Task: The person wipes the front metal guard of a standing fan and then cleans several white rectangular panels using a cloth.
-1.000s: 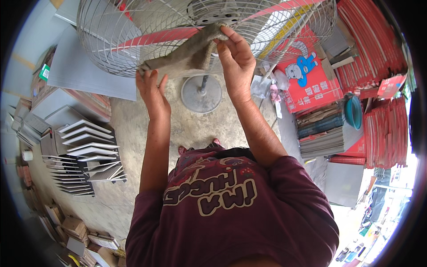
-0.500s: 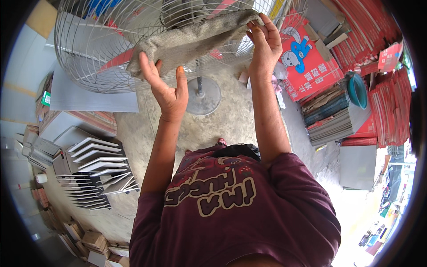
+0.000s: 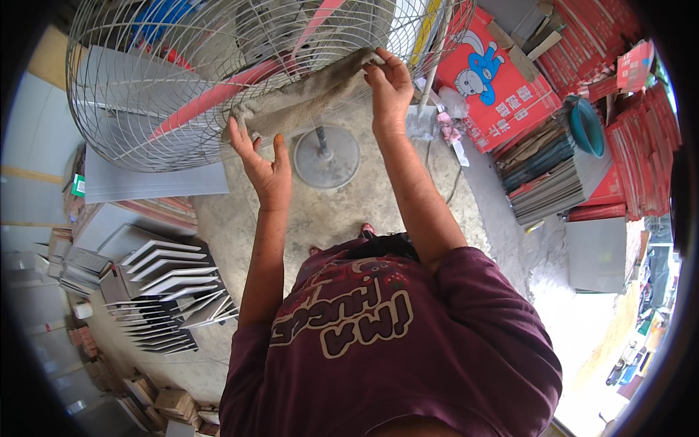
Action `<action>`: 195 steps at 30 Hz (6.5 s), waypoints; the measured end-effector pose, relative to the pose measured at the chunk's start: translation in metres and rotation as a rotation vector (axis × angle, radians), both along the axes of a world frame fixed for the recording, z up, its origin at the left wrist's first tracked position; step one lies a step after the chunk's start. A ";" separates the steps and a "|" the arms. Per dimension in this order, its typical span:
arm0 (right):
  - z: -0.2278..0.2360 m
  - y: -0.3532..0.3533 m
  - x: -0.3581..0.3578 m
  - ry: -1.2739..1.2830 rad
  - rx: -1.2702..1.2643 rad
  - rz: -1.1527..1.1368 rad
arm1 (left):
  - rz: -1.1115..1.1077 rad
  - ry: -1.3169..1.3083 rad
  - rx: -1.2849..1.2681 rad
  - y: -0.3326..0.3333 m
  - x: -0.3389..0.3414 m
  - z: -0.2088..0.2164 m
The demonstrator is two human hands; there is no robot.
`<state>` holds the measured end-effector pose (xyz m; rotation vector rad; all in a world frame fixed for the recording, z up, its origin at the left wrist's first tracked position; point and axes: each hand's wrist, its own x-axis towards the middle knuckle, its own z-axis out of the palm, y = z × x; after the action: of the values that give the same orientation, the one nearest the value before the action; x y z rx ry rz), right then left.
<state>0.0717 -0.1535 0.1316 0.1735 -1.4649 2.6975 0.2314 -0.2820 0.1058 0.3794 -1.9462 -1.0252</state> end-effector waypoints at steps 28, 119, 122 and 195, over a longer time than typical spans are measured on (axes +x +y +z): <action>0.031 -0.042 0.042 0.239 -0.031 0.020 | -0.026 0.049 0.006 -0.007 0.014 0.018; -0.028 -0.093 0.083 -0.142 -0.023 0.427 | 0.211 0.208 0.247 -0.094 0.043 -0.022; -0.021 -0.101 0.096 -0.078 0.014 0.481 | 0.291 0.249 0.191 -0.116 0.063 0.002; -0.217 0.001 -0.004 -0.823 -0.620 0.482 | -0.068 0.304 1.852 -0.083 -0.001 -0.150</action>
<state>0.0676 -0.1526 -0.0852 -0.7968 -0.5879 3.7070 0.2300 -0.3650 -0.0442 1.0001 -0.2236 -2.4780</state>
